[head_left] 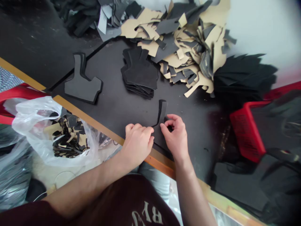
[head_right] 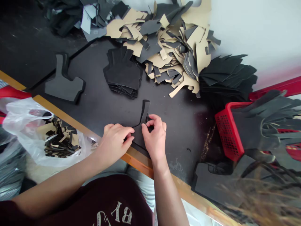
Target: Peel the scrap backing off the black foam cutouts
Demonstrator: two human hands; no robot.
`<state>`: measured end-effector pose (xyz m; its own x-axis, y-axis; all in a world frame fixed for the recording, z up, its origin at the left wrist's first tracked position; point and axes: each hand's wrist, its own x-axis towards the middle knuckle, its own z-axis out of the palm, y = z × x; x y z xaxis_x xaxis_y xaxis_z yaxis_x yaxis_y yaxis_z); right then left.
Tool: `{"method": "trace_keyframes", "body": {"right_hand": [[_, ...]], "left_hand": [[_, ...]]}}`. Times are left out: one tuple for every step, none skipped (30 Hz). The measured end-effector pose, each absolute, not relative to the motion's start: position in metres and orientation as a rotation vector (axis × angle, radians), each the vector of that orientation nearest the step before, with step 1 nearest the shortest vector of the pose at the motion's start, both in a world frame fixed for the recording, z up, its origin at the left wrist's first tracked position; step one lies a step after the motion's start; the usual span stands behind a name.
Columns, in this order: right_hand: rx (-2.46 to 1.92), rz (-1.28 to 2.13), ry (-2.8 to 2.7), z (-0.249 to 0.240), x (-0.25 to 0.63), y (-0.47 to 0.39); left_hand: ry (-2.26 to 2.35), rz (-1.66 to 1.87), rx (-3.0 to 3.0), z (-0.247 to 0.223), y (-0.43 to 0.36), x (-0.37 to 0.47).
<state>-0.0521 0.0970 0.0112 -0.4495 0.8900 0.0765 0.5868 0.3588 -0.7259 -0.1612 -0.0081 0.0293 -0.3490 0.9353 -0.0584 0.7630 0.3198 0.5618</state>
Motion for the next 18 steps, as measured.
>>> {"method": "trace_keyframes", "body": {"right_hand": [[-1.279, 0.86, -2.163, 0.0108, -0.052, 0.0967], [-1.276, 0.847, -2.163, 0.0104, -0.052, 0.0964], [-1.272, 0.837, -2.163, 0.01, -0.0519, 0.0961], [-1.268, 0.831, -2.164, 0.0096, -0.0518, 0.0957], [-1.266, 0.824, -2.163, 0.0093, -0.0518, 0.0954], [-1.265, 0.818, -2.166, 0.0091, -0.0518, 0.0951], [-1.265, 0.81, -2.167, 0.0089, -0.0518, 0.0947], [-1.266, 0.803, -2.166, 0.0087, -0.052, 0.0944], [-1.266, 0.796, -2.166, 0.0085, -0.0521, 0.094], [-1.265, 0.789, -2.169, 0.0083, -0.0523, 0.0937], [-1.265, 0.779, -2.173, 0.008, -0.0525, 0.0934], [-1.265, 0.766, -2.178, 0.0075, -0.0526, 0.093], [-1.266, 0.747, -2.182, 0.007, -0.0528, 0.0927], [-1.264, 0.722, -2.186, 0.0064, -0.0529, 0.0923], [-1.26, 0.693, -2.188, 0.0058, -0.0529, 0.0918], [-1.253, 0.664, -2.191, 0.0051, -0.0529, 0.0913], [-1.243, 0.637, -2.195, 0.0045, -0.0529, 0.0907], [-1.232, 0.611, -2.2, 0.0039, -0.0529, 0.09]], "left_hand": [[2.221, 0.63, 1.515, 0.0295, -0.0082, -0.1612], [2.223, 0.626, 1.52, 0.0296, -0.0082, -0.1612], [2.224, 0.624, 1.525, 0.0298, -0.0081, -0.1613], [2.228, 0.626, 1.529, 0.03, -0.008, -0.1614], [2.231, 0.63, 1.534, 0.03, -0.0078, -0.1614], [2.234, 0.634, 1.54, 0.03, -0.0076, -0.1614], [2.239, 0.637, 1.548, 0.03, -0.0074, -0.1613], [2.243, 0.64, 1.558, 0.0299, -0.0072, -0.1612], [2.245, 0.638, 1.569, 0.0299, -0.007, -0.1611], [2.246, 0.632, 1.579, 0.0299, -0.0069, -0.1609], [2.247, 0.622, 1.589, 0.0301, -0.0068, -0.1607], [2.249, 0.608, 1.597, 0.0304, -0.0067, -0.1604], [2.25, 0.592, 1.607, 0.0308, -0.0067, -0.1602], [2.253, 0.576, 1.618, 0.0312, -0.0066, -0.1599], [2.258, 0.56, 1.633, 0.0316, -0.0066, -0.1597], [2.262, 0.545, 1.65, 0.032, -0.0064, -0.1596], [2.267, 0.532, 1.669, 0.0322, -0.0063, -0.1595], [2.271, 0.52, 1.689, 0.0322, -0.0061, -0.1596]]}}
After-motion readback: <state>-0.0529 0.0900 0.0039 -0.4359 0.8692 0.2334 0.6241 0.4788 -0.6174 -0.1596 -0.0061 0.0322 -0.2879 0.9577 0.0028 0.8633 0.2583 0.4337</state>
